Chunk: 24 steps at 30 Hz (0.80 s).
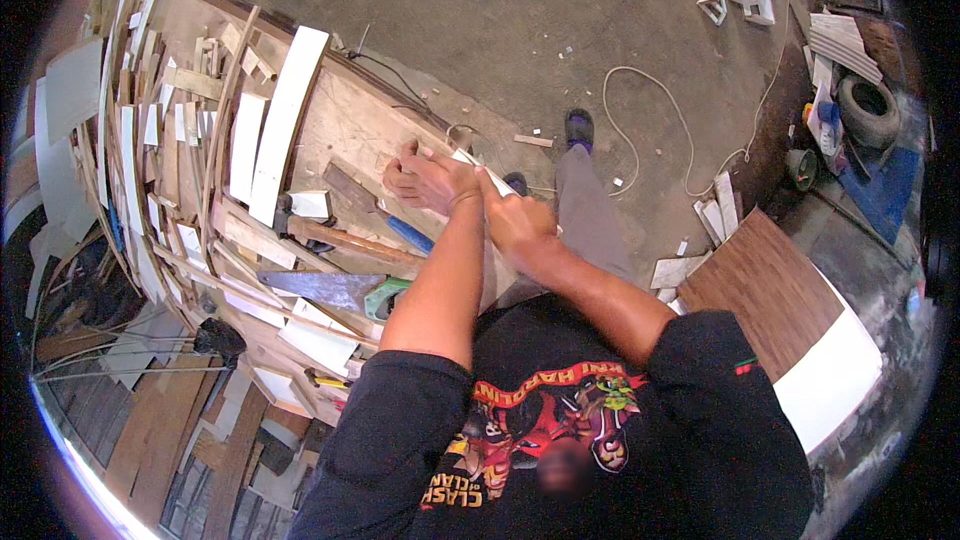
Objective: The person marks a small piece of wood with a pencil and then cuts it using a handsaw on a workbench.
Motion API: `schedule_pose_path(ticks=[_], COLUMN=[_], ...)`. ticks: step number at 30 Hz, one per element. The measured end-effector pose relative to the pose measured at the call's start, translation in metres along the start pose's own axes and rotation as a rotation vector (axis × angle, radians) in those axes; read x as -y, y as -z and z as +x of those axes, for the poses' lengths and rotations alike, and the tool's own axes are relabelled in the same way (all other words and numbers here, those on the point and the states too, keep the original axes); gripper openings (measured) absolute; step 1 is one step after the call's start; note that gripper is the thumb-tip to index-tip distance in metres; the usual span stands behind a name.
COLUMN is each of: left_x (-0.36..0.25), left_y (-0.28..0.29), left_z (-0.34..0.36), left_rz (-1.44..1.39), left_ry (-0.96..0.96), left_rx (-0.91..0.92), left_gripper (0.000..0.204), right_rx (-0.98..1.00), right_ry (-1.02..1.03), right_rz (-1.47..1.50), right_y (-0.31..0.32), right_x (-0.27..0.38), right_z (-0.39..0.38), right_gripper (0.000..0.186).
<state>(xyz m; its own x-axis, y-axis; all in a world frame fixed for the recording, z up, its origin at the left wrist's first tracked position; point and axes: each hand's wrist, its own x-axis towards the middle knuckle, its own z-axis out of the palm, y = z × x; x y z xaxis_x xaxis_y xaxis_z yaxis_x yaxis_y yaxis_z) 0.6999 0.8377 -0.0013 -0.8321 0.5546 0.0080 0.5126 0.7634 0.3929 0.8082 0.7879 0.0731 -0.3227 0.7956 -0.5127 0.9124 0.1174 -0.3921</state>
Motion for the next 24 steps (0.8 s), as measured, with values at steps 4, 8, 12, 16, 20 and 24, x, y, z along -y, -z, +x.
schedule_pose_path(ticks=[4, 8, 12, 16, 20, 24], left_x=[0.003, 0.004, 0.003, -0.003, 0.005, 0.003], left_y=[0.004, -0.004, 0.003, 0.008, 0.001, 0.003], left_z=[0.002, 0.001, 0.002, 0.0, 0.001, 0.002], left_rz=[0.009, 0.037, 0.048, 0.029, 0.048, 0.014], left_ry=[-0.009, -0.039, -0.028, 0.002, -0.033, -0.033], left_rx=[-0.029, -0.038, -0.036, 0.012, -0.003, -0.036], left_gripper=[0.033, 0.034, 0.034, 0.034, 0.033, 0.033], right_rx=[0.144, -0.015, 0.045, 0.053, 0.008, 0.04], right_ry=[0.014, 0.042, -0.003, 0.089, 0.041, 0.104], right_rz=[-0.024, 0.023, 0.078, -0.005, -0.01, -0.045], right_y=[0.025, 0.003, 0.008, 0.024, 0.008, 0.028], right_x=[-0.007, 0.0, 0.001, -0.005, 0.005, -0.007], right_z=[-0.057, -0.01, -0.018, -0.053, 0.001, -0.047], right_gripper=[0.069, 0.071, 0.072, 0.066, 0.064, 0.063])
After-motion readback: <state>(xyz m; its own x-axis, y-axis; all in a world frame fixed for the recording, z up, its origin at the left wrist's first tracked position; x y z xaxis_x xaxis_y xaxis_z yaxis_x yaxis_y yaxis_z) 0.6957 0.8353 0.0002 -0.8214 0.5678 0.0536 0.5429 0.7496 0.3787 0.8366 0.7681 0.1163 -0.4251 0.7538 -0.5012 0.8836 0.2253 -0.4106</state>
